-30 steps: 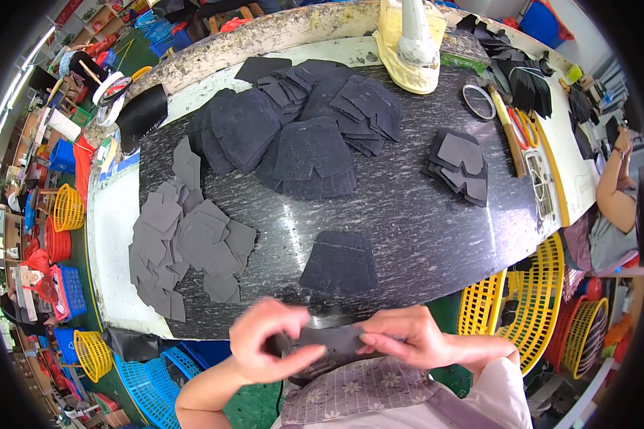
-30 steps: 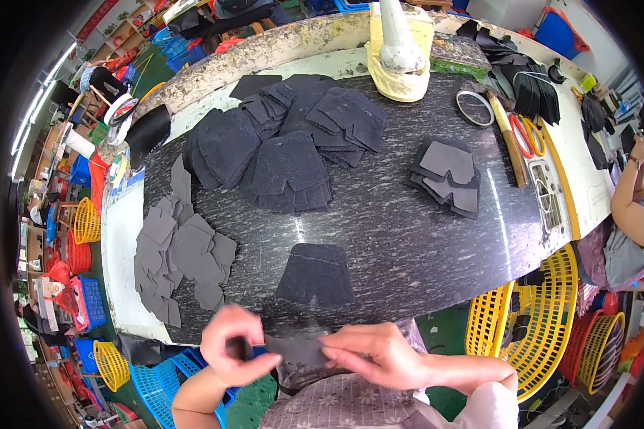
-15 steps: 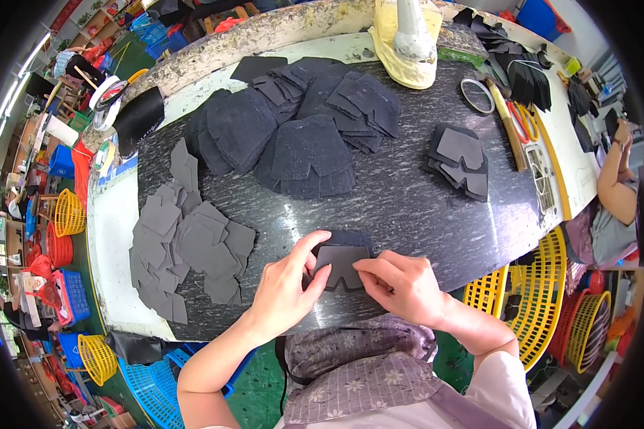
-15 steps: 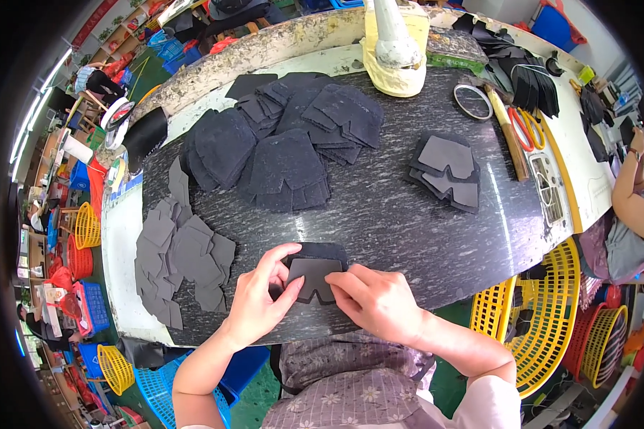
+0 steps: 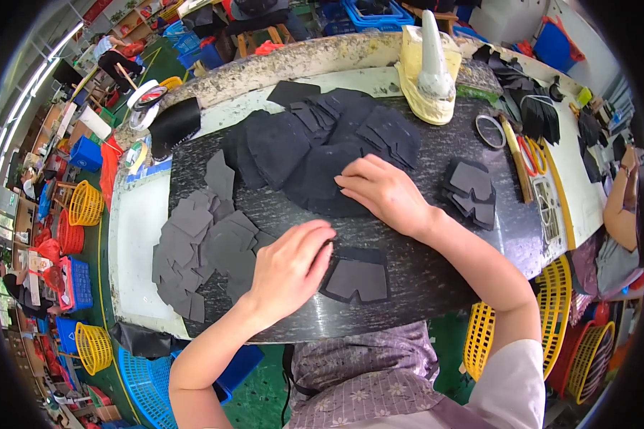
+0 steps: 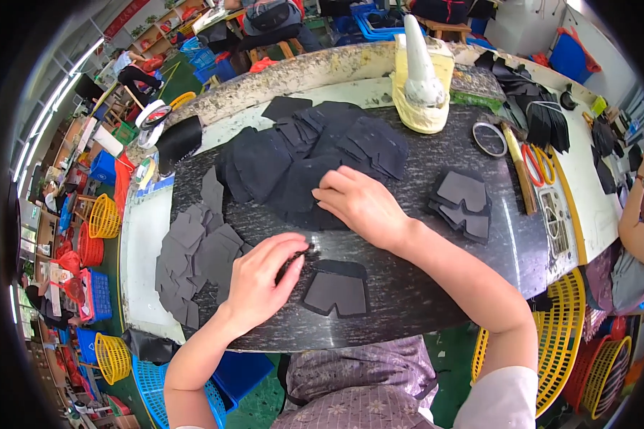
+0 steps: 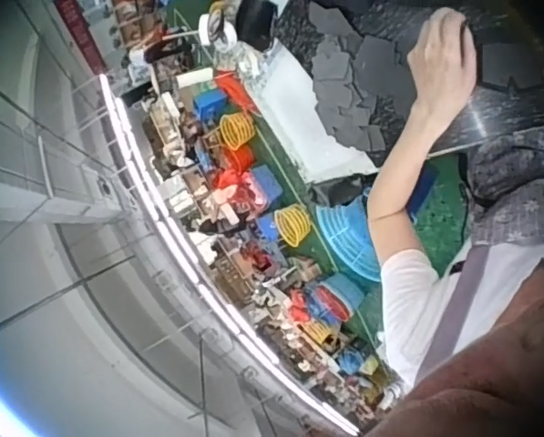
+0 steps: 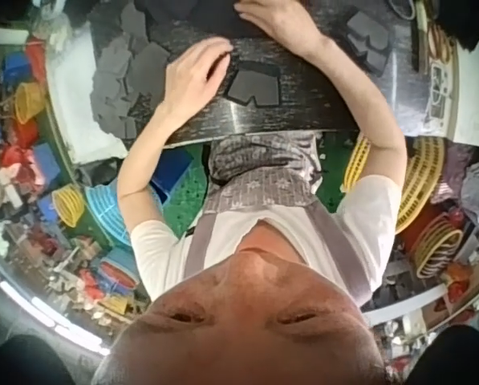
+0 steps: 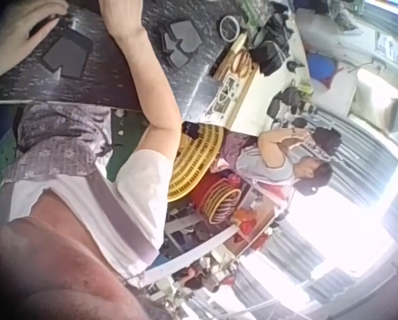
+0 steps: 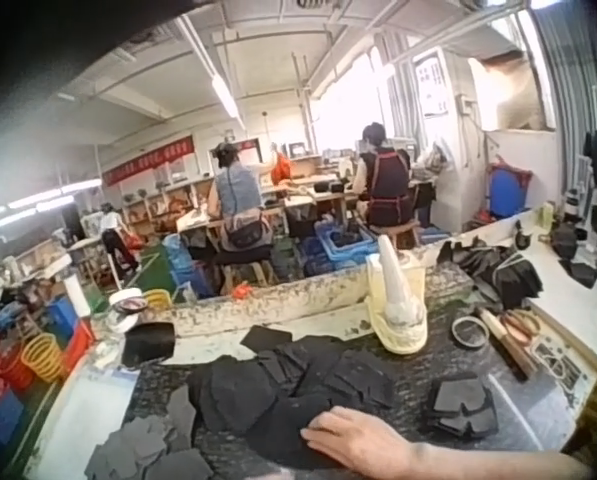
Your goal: Sort and inspect cut-out shoe components at a manufacturing workbench.
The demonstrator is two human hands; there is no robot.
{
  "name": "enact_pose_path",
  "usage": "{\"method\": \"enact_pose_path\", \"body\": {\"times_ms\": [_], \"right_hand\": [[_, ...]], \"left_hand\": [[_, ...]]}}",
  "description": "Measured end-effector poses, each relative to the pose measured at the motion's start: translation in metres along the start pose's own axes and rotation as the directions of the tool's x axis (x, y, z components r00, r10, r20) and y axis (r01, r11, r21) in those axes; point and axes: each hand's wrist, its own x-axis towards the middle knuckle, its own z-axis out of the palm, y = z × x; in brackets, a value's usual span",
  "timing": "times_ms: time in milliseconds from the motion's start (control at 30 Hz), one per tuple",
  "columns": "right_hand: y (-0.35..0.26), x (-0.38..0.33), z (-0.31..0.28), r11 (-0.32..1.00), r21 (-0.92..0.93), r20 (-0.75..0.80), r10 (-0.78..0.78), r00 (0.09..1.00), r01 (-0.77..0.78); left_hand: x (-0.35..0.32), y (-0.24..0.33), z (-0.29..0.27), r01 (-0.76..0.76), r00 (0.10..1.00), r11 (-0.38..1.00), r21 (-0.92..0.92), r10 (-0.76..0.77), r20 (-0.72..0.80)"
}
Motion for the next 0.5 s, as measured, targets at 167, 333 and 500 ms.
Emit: {"method": "enact_pose_path", "body": {"times_ms": [167,333,500], "right_hand": [[-0.004,0.024,-0.028,0.829,0.451,-0.260,0.476,0.840,-0.331],[-0.085,-0.045,-0.062,0.998,-0.007,-0.197,-0.066,0.978,0.066],[-0.127,-0.069,-0.045,0.937,0.233,0.174,0.222,0.959,-0.259]], "left_hand": [[0.029,-0.011,0.018,-0.095,0.989,0.955,0.281,0.057,0.139],[0.028,-0.027,-0.007,0.440,0.894,0.713,-0.546,-0.403,0.195],[0.018,-0.005,-0.002,0.397,0.829,0.225,-0.890,-0.504,0.243]]}}
